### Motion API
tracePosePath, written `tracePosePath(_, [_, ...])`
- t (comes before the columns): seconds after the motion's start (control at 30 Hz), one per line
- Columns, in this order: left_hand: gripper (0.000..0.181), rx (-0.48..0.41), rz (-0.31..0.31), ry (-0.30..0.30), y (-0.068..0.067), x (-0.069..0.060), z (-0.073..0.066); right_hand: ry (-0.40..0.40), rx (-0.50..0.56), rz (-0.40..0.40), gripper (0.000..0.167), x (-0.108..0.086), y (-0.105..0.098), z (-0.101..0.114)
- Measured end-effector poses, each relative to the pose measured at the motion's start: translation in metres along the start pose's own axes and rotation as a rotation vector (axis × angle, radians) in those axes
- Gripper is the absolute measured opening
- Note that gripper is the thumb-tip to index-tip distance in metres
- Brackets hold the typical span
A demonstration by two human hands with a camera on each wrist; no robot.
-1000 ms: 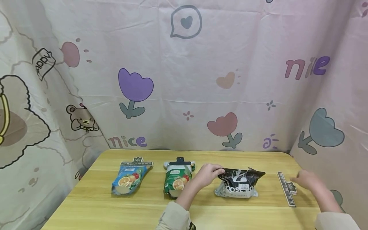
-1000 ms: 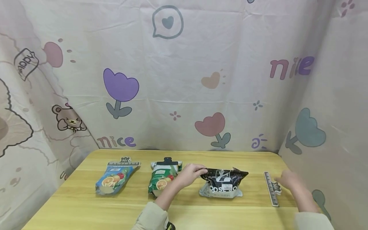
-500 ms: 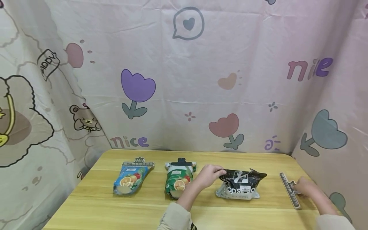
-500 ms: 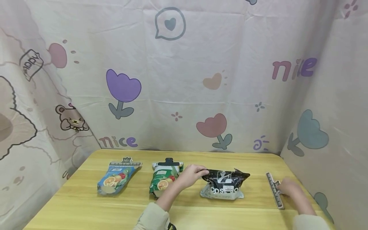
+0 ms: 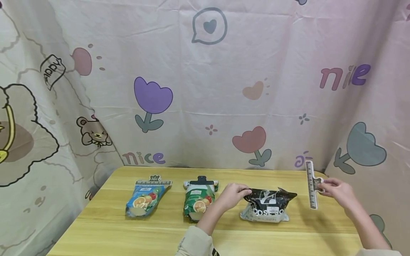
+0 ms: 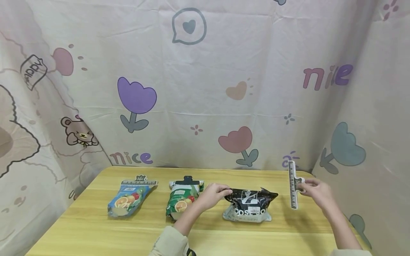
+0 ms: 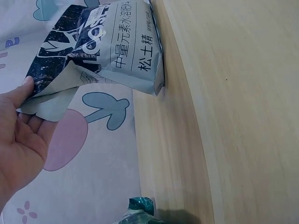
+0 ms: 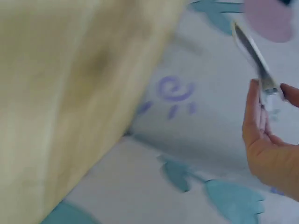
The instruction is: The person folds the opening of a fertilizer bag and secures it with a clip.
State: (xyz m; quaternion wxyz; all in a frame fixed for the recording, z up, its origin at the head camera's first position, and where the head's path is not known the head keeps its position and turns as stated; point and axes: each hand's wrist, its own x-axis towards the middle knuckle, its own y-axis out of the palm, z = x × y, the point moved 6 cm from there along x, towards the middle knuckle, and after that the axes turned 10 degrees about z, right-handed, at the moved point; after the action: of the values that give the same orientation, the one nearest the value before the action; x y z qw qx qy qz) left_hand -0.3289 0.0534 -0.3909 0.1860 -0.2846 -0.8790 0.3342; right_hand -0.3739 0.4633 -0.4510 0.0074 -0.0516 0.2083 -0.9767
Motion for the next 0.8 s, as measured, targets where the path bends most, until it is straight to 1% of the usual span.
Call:
tracePosePath(0.03, [0.023, -0.001, 0.000, 0.000, 0.000, 0.000, 0.000, -0.049, 0.015, -0.003, 0.021, -0.002, 0.003, 0.009])
tracePosePath(0.07, [0.023, -0.002, -0.001, 0.000, 0.000, 0.000, 0.000, -0.098, 0.019, -0.001, 0.021, -0.007, 0.009, 0.028])
tracePosePath(0.13, [0.023, 0.000, -0.004, 0.002, -0.001, 0.000, 0.000, -0.174, 0.033, -0.002, 0.021, -0.025, 0.025, 0.077])
tracePosePath(0.17, [0.023, 0.002, -0.005, 0.003, -0.001, 0.000, 0.000, -0.216, 0.021, 0.001, 0.021, -0.035, 0.035, 0.104])
tracePosePath(0.2, [0.023, 0.004, -0.007, 0.004, -0.001, 0.000, 0.000, -0.254, 0.006, 0.010, 0.021, -0.046, 0.044, 0.129])
tracePosePath(0.23, [0.023, 0.005, -0.009, 0.005, -0.001, 0.001, 0.000, -0.268, -0.047, 0.002, 0.019, -0.055, 0.053, 0.151])
tracePosePath(0.27, [0.023, 0.006, -0.008, 0.004, -0.002, 0.001, 0.000, -0.300, -0.065, -0.014, 0.018, -0.063, 0.061, 0.167])
tracePosePath(0.33, [0.023, 0.005, -0.009, 0.004, -0.002, 0.001, 0.000, -0.354, -0.118, -0.042, 0.016, -0.074, 0.073, 0.189])
tracePosePath(0.4, [0.023, 0.004, -0.008, 0.004, -0.002, 0.000, 0.000, -0.399, -0.172, -0.072, 0.016, -0.079, 0.082, 0.199])
tracePosePath(0.47, [0.023, 0.008, -0.008, 0.007, -0.002, 0.000, 0.000, -0.445, -0.180, -0.089, 0.017, -0.081, 0.087, 0.201])
tracePosePath(0.53, [0.023, 0.010, -0.007, 0.008, -0.001, 0.000, 0.000, -0.478, -0.169, -0.092, 0.018, -0.082, 0.090, 0.199])
tracePosePath(0.63, [0.024, 0.011, -0.008, 0.008, 0.001, 0.001, 0.000, -0.515, -0.142, -0.090, 0.017, -0.082, 0.093, 0.193])
tracePosePath(0.67, [0.024, 0.010, -0.009, 0.007, 0.001, 0.000, 0.000, -0.559, -0.086, -0.048, 0.017, -0.071, 0.089, 0.172])
tracePosePath(0.73, [0.024, 0.006, -0.009, 0.002, 0.001, 0.000, 0.000, -0.578, -0.070, -0.043, 0.016, -0.069, 0.089, 0.169])
tracePosePath(0.8, [0.024, 0.005, -0.011, -0.002, 0.000, 0.000, 0.000, -0.594, -0.095, -0.050, 0.017, -0.068, 0.089, 0.169])
